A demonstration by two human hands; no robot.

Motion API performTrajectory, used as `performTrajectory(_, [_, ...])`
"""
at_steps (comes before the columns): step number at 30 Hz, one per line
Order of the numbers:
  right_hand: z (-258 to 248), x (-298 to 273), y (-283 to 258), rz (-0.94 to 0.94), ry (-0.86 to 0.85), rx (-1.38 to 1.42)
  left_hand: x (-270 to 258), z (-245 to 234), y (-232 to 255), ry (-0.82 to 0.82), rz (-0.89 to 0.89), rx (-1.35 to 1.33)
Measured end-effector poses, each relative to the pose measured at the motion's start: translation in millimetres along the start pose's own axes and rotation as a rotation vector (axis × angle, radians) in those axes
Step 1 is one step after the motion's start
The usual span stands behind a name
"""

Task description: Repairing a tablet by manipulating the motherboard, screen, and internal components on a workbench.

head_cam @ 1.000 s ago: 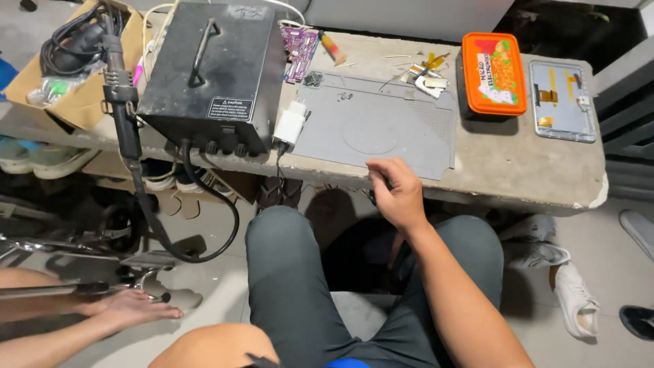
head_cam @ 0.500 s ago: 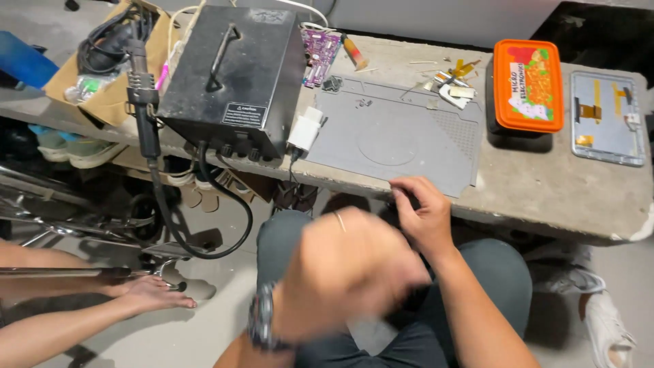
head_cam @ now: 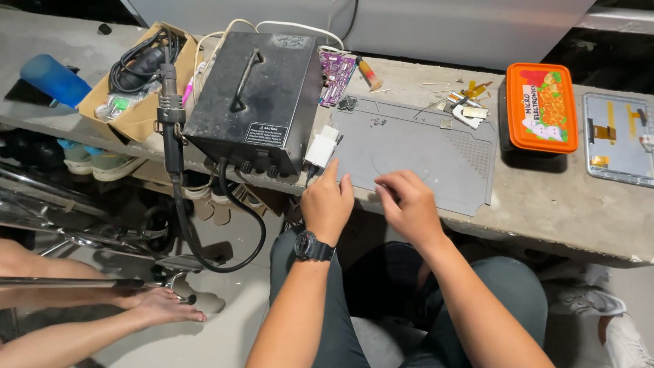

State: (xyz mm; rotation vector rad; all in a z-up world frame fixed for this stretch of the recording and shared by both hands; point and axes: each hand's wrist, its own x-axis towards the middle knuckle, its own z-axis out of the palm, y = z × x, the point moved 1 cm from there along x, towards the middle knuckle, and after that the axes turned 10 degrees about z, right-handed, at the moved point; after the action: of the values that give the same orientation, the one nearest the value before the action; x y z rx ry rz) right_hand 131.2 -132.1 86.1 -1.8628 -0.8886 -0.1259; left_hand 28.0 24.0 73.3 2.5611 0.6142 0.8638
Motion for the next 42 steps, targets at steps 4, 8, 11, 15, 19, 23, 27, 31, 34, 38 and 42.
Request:
performTrajectory(4, [45.1, 45.4, 15.8, -0.068, -0.053, -0.102, -5.7, 11.9, -8.7, 0.027, 0.016, 0.028])
performTrajectory(8, [77.4, 80.1, 10.6, -0.004, -0.107, -0.331, -4.7, 21.3, -16.3, 0.081, 0.052, 0.059])
performTrajectory(11, [90.7, 90.2, 8.9, 0.093, -0.147, -0.406, -4.4, 22.5, -18.6, 0.089, 0.061, 0.044])
performTrajectory(15, [93.7, 94.7, 11.3, 0.188, -0.123, -0.371, -3.8, 26.5, -22.8, 0.094, 0.085, 0.029])
performTrajectory(19, [95.5, 93.8, 22.0, 0.134, -0.116, -0.380, -3.9, 24.2, -23.5, 0.100, 0.084, 0.006])
performTrajectory(23, [96.9, 92.3, 22.6, 0.128, -0.092, -0.360, -5.3, 23.9, -23.5, 0.105, 0.095, 0.007])
performTrajectory(27, [106.2, 94.6, 13.5, 0.176, -0.132, -0.446, -4.3, 17.7, -18.8, 0.100, 0.093, -0.006])
performTrajectory(31, [113.5, 98.9, 23.9, 0.193, -0.092, -0.413, -5.3, 23.4, -23.0, 0.092, 0.092, -0.008])
performTrajectory(34, [112.5, 99.5, 27.1, 0.159, -0.122, -0.396, -6.0, 23.8, -25.4, 0.101, 0.096, -0.006])
performTrajectory(38, [103.8, 100.2, 44.6, 0.149, -0.146, -0.215, -7.6, 23.1, -24.0, 0.100, 0.106, -0.024])
performTrajectory(42, [86.3, 100.0, 46.8, 0.276, -0.187, 0.022, -6.8, 23.0, -24.8, 0.101, 0.103, -0.020])
